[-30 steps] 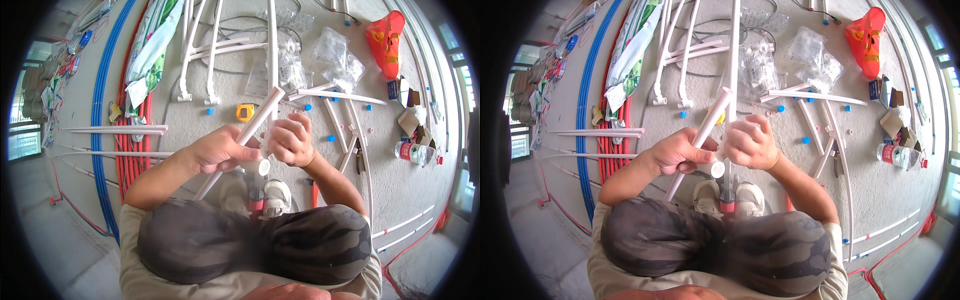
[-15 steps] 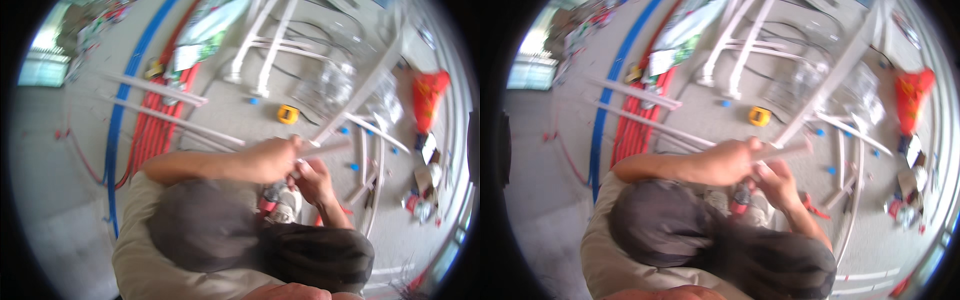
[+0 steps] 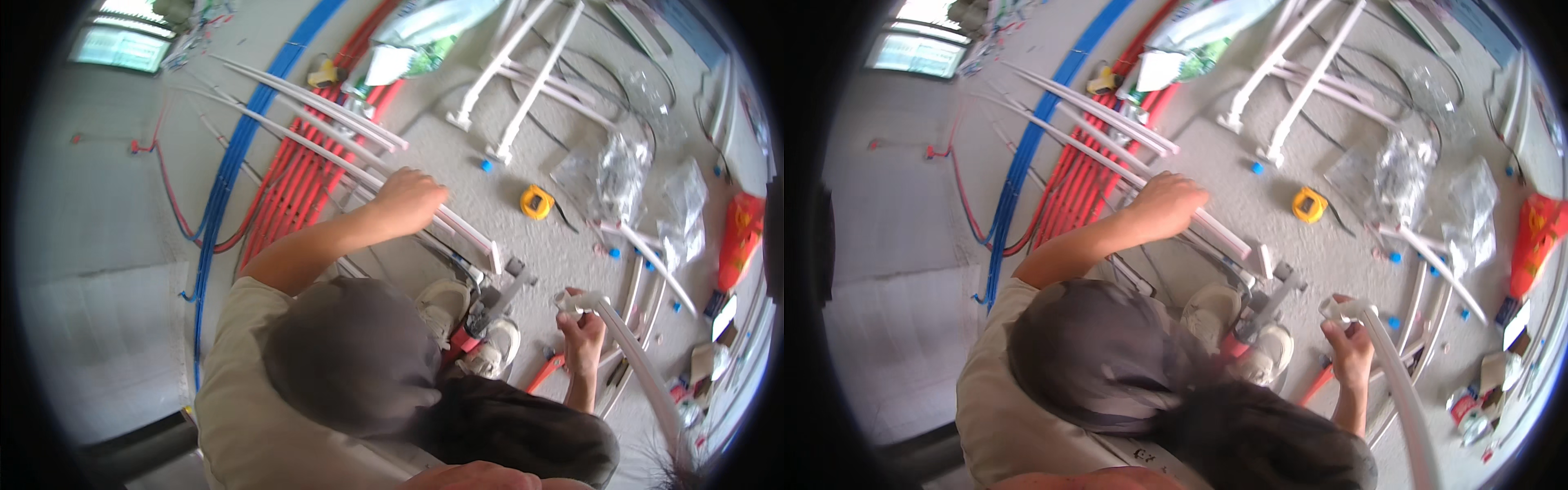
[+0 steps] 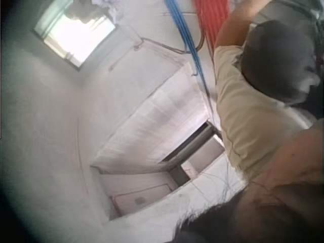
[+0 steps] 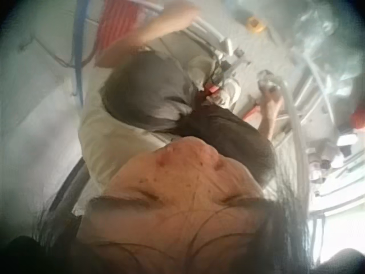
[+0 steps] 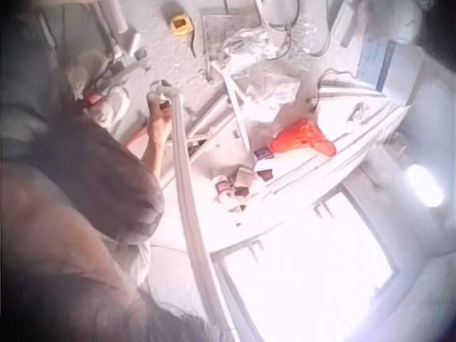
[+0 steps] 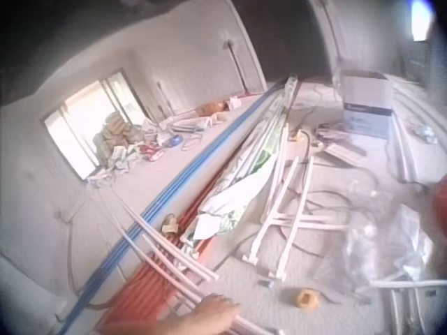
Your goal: The person measures and cuts white PVC pipes, then uses a pipe fusion tool to heat and join pipe segments with elbow and T-fittings. The person assembles multiple pipe sections into a larger frame structure on the floor.
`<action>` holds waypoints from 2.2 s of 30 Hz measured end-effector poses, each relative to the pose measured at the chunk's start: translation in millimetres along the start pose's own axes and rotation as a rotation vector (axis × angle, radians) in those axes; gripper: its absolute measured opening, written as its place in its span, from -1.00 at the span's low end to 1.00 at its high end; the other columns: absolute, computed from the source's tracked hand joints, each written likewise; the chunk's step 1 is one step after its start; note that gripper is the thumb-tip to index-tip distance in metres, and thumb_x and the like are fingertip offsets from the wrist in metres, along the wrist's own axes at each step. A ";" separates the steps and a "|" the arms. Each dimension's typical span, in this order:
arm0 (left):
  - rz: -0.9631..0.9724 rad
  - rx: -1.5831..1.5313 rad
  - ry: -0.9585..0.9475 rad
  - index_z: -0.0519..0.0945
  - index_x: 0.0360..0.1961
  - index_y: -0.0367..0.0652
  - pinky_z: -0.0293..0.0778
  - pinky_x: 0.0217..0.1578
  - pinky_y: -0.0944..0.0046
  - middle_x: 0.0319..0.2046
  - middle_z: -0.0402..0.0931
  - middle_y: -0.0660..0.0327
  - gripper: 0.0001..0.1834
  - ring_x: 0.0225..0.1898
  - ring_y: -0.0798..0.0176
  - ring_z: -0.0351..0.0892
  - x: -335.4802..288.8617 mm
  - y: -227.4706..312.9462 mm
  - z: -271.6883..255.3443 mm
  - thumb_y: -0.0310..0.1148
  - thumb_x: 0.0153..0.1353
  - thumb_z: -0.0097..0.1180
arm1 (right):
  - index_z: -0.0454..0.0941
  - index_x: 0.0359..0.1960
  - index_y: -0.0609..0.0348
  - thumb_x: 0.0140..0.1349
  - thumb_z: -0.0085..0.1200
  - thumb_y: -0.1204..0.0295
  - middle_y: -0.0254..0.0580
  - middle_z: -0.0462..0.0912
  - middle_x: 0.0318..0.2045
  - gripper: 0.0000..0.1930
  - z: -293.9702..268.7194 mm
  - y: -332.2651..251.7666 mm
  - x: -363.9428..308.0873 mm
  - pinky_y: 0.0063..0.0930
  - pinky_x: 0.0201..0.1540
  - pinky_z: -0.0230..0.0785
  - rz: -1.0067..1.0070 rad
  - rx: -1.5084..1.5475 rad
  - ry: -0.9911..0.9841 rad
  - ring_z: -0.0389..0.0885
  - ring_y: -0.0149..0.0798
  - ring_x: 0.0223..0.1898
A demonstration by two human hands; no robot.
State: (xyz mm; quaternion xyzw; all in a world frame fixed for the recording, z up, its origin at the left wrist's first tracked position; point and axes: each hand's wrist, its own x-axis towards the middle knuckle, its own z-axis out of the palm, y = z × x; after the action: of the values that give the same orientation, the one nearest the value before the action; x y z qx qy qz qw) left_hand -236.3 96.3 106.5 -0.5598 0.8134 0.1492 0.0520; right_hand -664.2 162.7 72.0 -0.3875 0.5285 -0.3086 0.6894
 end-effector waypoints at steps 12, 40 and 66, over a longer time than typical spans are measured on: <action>0.270 -0.328 -0.016 0.63 -0.19 -0.10 0.55 -0.22 -0.08 -0.40 0.64 0.11 -0.61 -0.26 -0.14 0.67 20.0 -10.0 79.5 0.03 0.31 0.32 | 0.44 0.32 0.42 0.45 0.17 0.44 -0.26 0.62 -0.25 -0.53 -4.6 36.4 -31.9 -0.54 -0.30 0.33 0.237 0.130 -0.081 0.45 -0.47 -0.36; 0.267 -0.365 -0.118 0.70 -0.12 -0.02 0.55 -0.33 -0.09 -0.40 0.66 0.11 -0.75 -0.32 -0.10 0.70 40.7 12.0 84.5 -0.11 0.37 0.27 | 0.53 0.09 0.15 0.48 0.23 0.33 -0.52 0.46 -0.35 -0.73 6.6 73.2 49.6 -0.58 -0.29 0.23 0.335 0.051 -0.128 0.34 -0.57 -0.35; 0.253 -0.477 -0.215 0.59 -0.39 -0.09 0.51 -0.44 -0.07 -0.50 0.61 0.15 -0.74 -0.43 -0.08 0.67 61.4 41.7 87.6 -0.16 0.29 0.31 | 0.47 0.15 0.18 0.48 0.19 0.41 -0.48 0.44 -0.34 -0.70 -5.0 67.0 68.1 -0.55 -0.30 0.26 0.314 -0.050 -0.300 0.34 -0.55 -0.35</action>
State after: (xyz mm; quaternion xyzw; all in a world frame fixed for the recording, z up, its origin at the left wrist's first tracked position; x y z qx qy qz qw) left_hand -304.7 81.4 15.6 -0.4314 0.8085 0.4001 -0.0144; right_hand -650.9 138.9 -19.7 -0.3589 0.4816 -0.1230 0.7900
